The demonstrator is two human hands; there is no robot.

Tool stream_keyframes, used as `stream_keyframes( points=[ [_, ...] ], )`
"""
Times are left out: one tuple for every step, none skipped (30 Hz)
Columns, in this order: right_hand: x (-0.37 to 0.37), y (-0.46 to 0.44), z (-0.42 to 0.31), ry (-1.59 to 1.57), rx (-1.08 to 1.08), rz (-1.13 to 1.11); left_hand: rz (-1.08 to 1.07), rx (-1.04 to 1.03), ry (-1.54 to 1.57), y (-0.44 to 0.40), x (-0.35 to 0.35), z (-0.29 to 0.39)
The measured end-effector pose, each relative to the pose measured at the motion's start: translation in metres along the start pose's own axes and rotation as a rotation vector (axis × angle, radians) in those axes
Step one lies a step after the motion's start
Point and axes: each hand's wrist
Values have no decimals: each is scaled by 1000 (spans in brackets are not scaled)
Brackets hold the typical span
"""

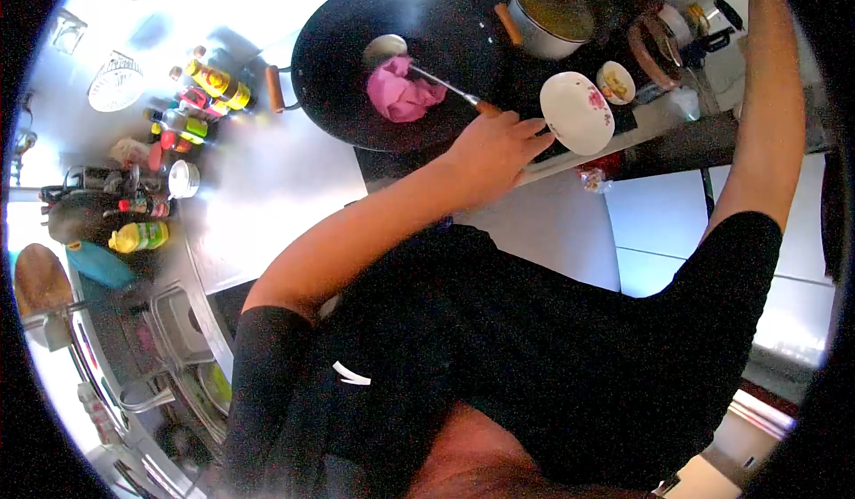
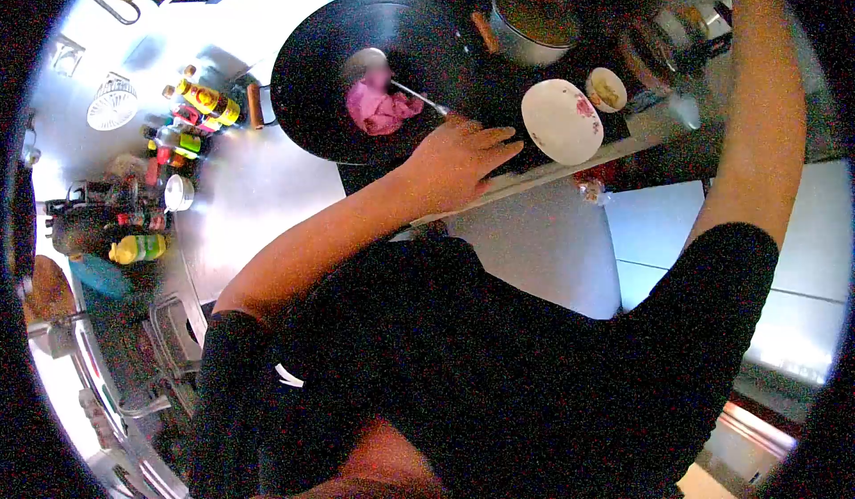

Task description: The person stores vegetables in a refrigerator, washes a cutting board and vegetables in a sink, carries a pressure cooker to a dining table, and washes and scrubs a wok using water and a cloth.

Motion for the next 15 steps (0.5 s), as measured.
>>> stream_keyframes(
  points=[
    [13,9,7,-32,69,19,-46,-12,-51,-3,-4,3],
    [19,19,13,-64,138,39,-45,-11,-51,-6,-12,5],
    [15,40,18,-125,163,108,-162,-16,-94,-7,-21,8],
    [10,66,22,-186,188,176,-278,-21,-137,-6,-26,10],
    [21,91,-6,-258,187,132,-277,-21,-138,-2,-26,13],
    [40,118,-39,-329,185,87,-302,-95,-160,1,-25,17],
    [49,139,-44,-299,204,18,-328,-167,-182,5,-23,21],
    [58,157,-49,-268,222,-51,-328,-167,-182,10,-16,27],
    [69,174,-58,-237,143,-203,-268,-158,-157,17,-2,35],
    [75,190,-66,-205,63,-353,-209,-149,-131,25,14,41],
    [71,214,-69,-166,-1,-408,-38,-126,-101,37,29,45],
    [70,233,-79,-214,-22,-547,133,-101,-70,52,46,44],
    [68,251,-89,-257,-49,-685,276,-73,-57,65,62,41],
    [65,264,-109,-394,-28,-909,420,-39,-47,78,80,37],
    [59,279,-122,-352,91,-1151,446,47,-30,89,102,33]
  ],
)
Point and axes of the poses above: each hand's wrist, its own y-axis away from the middle knuckle, its own x-axis out of the back of the hand, z = x × y, and after that the axes turned 3 degrees about -y, right-handed
